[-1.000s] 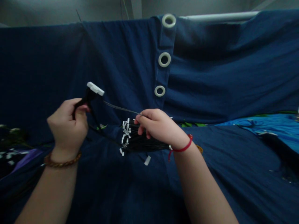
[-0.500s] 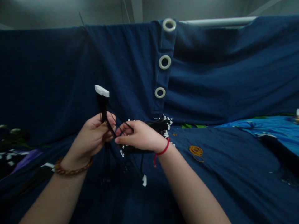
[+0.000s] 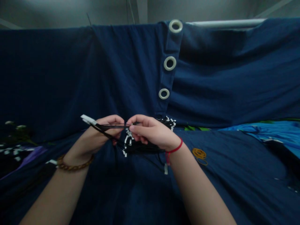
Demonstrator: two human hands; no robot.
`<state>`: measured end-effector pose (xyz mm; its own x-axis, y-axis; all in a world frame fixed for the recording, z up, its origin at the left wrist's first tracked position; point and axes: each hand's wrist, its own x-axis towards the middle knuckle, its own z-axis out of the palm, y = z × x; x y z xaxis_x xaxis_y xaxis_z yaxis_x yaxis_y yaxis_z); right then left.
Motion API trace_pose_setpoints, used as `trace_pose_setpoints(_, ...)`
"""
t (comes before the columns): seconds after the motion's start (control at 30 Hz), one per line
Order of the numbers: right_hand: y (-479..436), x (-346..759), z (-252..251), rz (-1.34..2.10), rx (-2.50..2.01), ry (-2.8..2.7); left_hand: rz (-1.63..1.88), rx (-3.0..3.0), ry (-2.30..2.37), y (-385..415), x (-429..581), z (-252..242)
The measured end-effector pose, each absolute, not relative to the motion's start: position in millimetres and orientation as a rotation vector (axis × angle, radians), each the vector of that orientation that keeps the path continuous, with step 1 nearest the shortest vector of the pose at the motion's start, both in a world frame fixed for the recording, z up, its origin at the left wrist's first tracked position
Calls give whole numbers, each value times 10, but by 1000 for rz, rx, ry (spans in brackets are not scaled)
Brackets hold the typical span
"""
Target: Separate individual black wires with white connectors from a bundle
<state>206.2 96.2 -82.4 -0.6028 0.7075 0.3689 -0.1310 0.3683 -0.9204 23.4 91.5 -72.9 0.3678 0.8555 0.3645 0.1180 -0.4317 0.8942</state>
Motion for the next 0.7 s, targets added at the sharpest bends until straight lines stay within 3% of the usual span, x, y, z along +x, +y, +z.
trace_pose_setpoints(0.13,923,1946,-833,1349,-480,-1884,1162,1670,838,919,280,-795)
trace_pose_setpoints(0.4,843,1970,-786,1252,-448,-1847,1011,2166,739,976,385,-927)
trace_pose_setpoints(0.7,848,2017,-762,1234,-523,-1774,925,1900,786,869,399,-879)
